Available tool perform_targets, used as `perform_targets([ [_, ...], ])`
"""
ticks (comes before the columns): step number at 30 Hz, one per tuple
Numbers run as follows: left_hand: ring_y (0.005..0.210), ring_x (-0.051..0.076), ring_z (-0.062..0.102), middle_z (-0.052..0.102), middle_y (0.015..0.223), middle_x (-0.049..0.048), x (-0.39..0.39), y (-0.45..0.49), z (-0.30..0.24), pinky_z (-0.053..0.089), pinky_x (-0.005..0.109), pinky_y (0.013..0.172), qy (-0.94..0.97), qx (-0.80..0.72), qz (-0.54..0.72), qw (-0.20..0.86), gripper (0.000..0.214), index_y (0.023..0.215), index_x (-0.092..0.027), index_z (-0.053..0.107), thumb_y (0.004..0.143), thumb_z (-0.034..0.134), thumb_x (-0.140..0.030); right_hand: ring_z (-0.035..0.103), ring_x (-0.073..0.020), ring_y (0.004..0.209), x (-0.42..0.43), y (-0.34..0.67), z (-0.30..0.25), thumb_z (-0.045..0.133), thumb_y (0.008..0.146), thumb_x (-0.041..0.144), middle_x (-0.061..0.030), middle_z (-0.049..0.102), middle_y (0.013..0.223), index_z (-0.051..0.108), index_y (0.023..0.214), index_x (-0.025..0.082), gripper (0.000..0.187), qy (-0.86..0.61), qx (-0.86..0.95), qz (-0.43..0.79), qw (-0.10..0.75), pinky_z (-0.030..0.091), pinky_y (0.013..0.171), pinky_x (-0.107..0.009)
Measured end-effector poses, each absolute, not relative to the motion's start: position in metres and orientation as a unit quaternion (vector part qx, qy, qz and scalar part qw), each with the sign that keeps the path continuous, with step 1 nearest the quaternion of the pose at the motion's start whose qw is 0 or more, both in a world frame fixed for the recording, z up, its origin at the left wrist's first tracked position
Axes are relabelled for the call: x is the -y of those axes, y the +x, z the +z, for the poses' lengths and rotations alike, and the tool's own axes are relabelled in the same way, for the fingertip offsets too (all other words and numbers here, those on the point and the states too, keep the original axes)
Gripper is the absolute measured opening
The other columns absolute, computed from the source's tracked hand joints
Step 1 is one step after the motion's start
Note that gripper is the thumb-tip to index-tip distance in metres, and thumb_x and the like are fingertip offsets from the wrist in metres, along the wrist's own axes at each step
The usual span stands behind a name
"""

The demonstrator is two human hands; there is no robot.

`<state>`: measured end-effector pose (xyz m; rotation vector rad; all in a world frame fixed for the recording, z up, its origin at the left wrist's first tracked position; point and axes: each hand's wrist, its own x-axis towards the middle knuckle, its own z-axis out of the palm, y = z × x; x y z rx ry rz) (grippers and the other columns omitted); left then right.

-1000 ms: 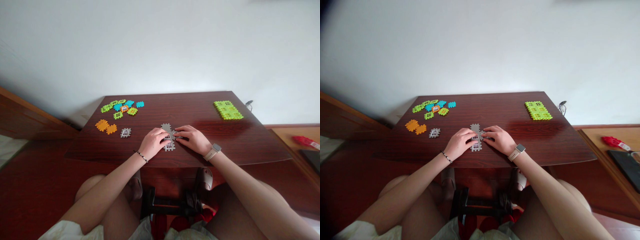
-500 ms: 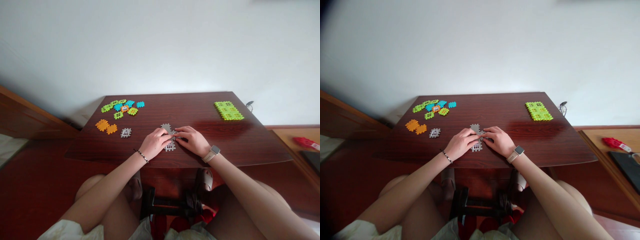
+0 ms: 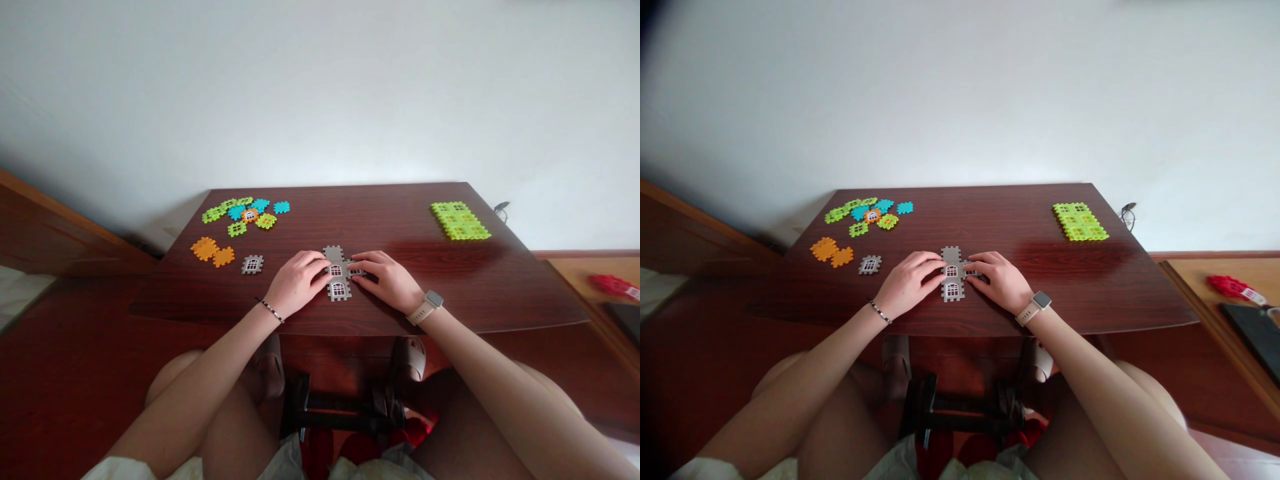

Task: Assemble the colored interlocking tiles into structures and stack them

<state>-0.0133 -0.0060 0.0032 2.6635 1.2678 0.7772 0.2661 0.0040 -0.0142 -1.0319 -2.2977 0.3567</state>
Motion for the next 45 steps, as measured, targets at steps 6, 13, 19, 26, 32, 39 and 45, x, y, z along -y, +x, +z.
perform_targets([
  [6, 0.117, 0.029, 0.068, 0.075, 0.121, 0.0096, -0.011, -0.069, 0.020, 0.055, 0.049, 0.111, 0.808, -0.530, 0.258, 0.024, 0.024, 0.122, -0.022, 0.073, 0.106, 0.061, -0.033, 0.069, -0.0323, 0.126, -0.006, 0.268, -0.018, 0.066, 0.106, 0.032, -0.0108, 0.075, 0.135, 0.078, 0.125, 0.029, 0.023, -0.411, 0.852, 0.119, 0.301, 0.058, 0.113, -0.057],
  [13, 0.141, 0.035, 0.056, 0.062, 0.150, 0.0160, -0.024, -0.140, 0.022, 0.043, 0.052, 0.125, 0.825, -0.540, 0.143, 0.089, 0.069, 0.151, -0.017, 0.057, 0.098, 0.062, -0.060, 0.068, -0.0339, 0.127, -0.007, 0.268, -0.016, 0.065, 0.106, 0.031, -0.0129, 0.074, 0.136, 0.078, 0.125, 0.026, 0.024, -0.426, 0.847, 0.116, 0.294, 0.056, 0.113, -0.058],
  [19, 0.145, 0.039, 0.054, 0.057, 0.156, 0.0168, -0.022, -0.177, 0.013, 0.040, 0.055, 0.127, 0.815, -0.553, 0.103, 0.140, 0.085, 0.156, -0.019, 0.053, 0.091, 0.064, -0.073, 0.069, -0.0352, 0.124, -0.006, 0.265, -0.014, 0.065, 0.105, 0.034, -0.0129, 0.076, 0.132, 0.068, 0.140, 0.025, 0.036, -0.432, 0.843, 0.114, 0.299, 0.058, 0.110, -0.059],
  [26, 0.135, 0.034, 0.063, 0.064, 0.147, 0.0125, -0.012, -0.186, 0.012, 0.047, 0.053, 0.123, 0.829, -0.519, 0.137, 0.160, 0.062, 0.149, -0.023, 0.060, 0.097, 0.062, -0.056, 0.068, -0.0377, 0.126, -0.007, 0.265, -0.016, 0.065, 0.105, 0.037, -0.0148, 0.073, 0.136, 0.059, 0.150, 0.024, 0.047, -0.448, 0.840, 0.100, 0.290, 0.057, 0.110, -0.061],
  [32, 0.115, 0.030, 0.069, 0.072, 0.127, 0.0103, -0.009, -0.160, 0.012, 0.055, 0.052, 0.112, 0.830, -0.518, 0.166, 0.120, 0.057, 0.149, -0.021, 0.059, 0.097, 0.065, -0.043, 0.068, -0.0382, 0.124, -0.008, 0.264, -0.017, 0.065, 0.105, 0.037, -0.0149, 0.074, 0.134, 0.059, 0.150, 0.024, 0.047, -0.446, 0.840, 0.100, 0.292, 0.057, 0.110, -0.062],
  [39, 0.121, 0.030, 0.070, 0.073, 0.132, 0.0100, -0.007, -0.111, 0.014, 0.057, 0.051, 0.112, 0.855, -0.470, 0.190, 0.109, 0.059, 0.152, -0.023, 0.056, 0.095, 0.070, -0.032, 0.068, -0.0374, 0.123, -0.009, 0.264, -0.017, 0.067, 0.105, 0.035, -0.0149, 0.074, 0.133, 0.062, 0.146, 0.022, 0.044, -0.441, 0.841, 0.100, 0.296, 0.057, 0.109, -0.060],
  [45, 0.123, 0.029, 0.070, 0.073, 0.136, 0.0105, -0.010, -0.076, 0.012, 0.059, 0.051, 0.111, 0.884, -0.409, 0.212, 0.077, 0.060, 0.152, -0.022, 0.055, 0.097, 0.076, -0.031, 0.068, -0.0371, 0.122, -0.008, 0.264, -0.015, 0.067, 0.105, 0.032, -0.0149, 0.075, 0.131, 0.063, 0.144, 0.022, 0.041, -0.438, 0.842, 0.102, 0.299, 0.058, 0.108, -0.060],
])
